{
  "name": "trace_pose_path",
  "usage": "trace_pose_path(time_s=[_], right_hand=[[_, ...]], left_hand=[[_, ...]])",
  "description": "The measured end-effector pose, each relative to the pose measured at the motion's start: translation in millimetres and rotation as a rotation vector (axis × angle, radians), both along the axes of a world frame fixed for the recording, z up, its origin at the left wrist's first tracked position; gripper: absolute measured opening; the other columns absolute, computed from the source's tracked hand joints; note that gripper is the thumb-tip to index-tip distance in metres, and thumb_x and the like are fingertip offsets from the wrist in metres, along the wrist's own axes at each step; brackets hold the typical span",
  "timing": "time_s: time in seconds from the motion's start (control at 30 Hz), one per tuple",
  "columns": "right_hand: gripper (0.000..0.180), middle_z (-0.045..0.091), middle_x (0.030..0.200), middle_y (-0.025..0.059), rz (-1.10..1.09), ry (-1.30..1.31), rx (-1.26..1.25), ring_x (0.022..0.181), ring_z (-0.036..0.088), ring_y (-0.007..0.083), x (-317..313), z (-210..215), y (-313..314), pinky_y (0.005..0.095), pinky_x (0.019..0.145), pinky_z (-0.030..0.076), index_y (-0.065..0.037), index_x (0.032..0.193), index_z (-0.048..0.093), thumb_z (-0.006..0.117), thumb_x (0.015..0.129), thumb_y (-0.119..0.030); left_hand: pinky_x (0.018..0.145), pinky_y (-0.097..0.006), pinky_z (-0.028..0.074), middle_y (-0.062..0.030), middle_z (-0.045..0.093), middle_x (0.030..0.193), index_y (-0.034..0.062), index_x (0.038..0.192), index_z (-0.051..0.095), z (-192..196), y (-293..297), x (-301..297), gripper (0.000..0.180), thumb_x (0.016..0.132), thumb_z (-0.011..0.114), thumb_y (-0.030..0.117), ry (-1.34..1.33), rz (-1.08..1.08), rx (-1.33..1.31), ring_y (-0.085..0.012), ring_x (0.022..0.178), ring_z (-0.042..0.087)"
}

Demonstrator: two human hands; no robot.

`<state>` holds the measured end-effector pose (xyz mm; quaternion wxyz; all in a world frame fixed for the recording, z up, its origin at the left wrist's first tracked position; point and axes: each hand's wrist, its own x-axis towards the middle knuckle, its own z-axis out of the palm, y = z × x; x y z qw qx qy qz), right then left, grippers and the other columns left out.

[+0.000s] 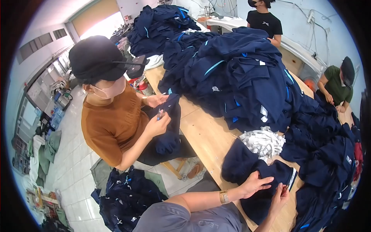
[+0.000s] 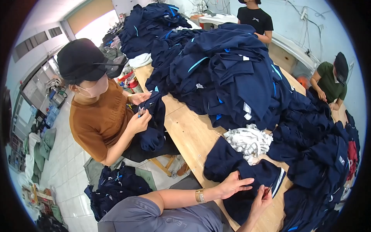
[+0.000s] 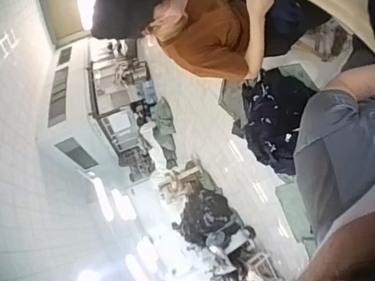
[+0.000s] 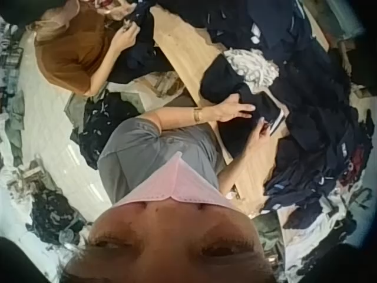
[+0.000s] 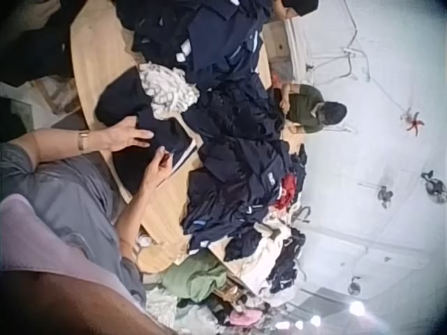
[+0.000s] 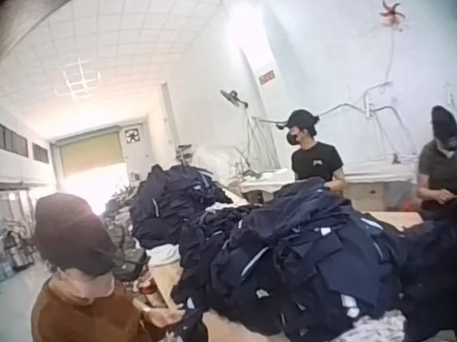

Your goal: Inspecting navy blue shirts and trimming excess threads using thread nippers in a textile factory.

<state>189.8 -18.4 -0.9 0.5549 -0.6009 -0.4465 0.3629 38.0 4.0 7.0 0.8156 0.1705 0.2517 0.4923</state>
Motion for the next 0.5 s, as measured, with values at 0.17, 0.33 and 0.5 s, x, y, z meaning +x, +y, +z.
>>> trace_pose_path(time_s=[0.17,0.33,0.5], right_hand=[[0.028,0.035,0.06,-0.0052,0.132,-0.101,-0.023,0.056,0.031,0.0039,37.6,-12.2,4.1,0.0214,0.049,0.024,-0.005,0.067,0.04,0.055,0.089,-0.016],[0.033,0.03,0.056,0.0017,0.097,-0.703,-0.165,0.054,0.029,0.0091,106.8,-27.4,-15.7,0.0277,0.047,0.025,-0.003,0.065,0.034,0.057,0.085,-0.014],[0.037,0.051,0.065,0.0138,-0.133,-1.095,-0.332,0.065,0.051,0.0309,180.4,-110.2,-66.5,0.0401,0.059,0.04,-0.001,0.067,0.049,0.072,0.067,-0.03]], left_hand=[[0.089,-0.033,0.043,-0.0027,0.053,0.112,0.0048,0.117,0.043,-17.4,17.8,-19.6,0.048,0.081,0.066,0.027,0.31,-0.116,-0.022,-0.0128,0.106,0.049],[0.075,-0.024,0.047,-0.0081,0.059,0.1,-0.0025,0.111,0.052,-24.4,30.2,-78.8,0.052,0.079,0.067,0.037,0.775,-0.495,0.267,-0.0133,0.093,0.056],[0.054,-0.021,0.044,0.0001,0.057,0.064,0.0047,0.073,0.058,-39.3,47.5,-140.1,0.036,0.075,0.07,0.038,0.955,-0.566,0.346,-0.0074,0.061,0.055]])
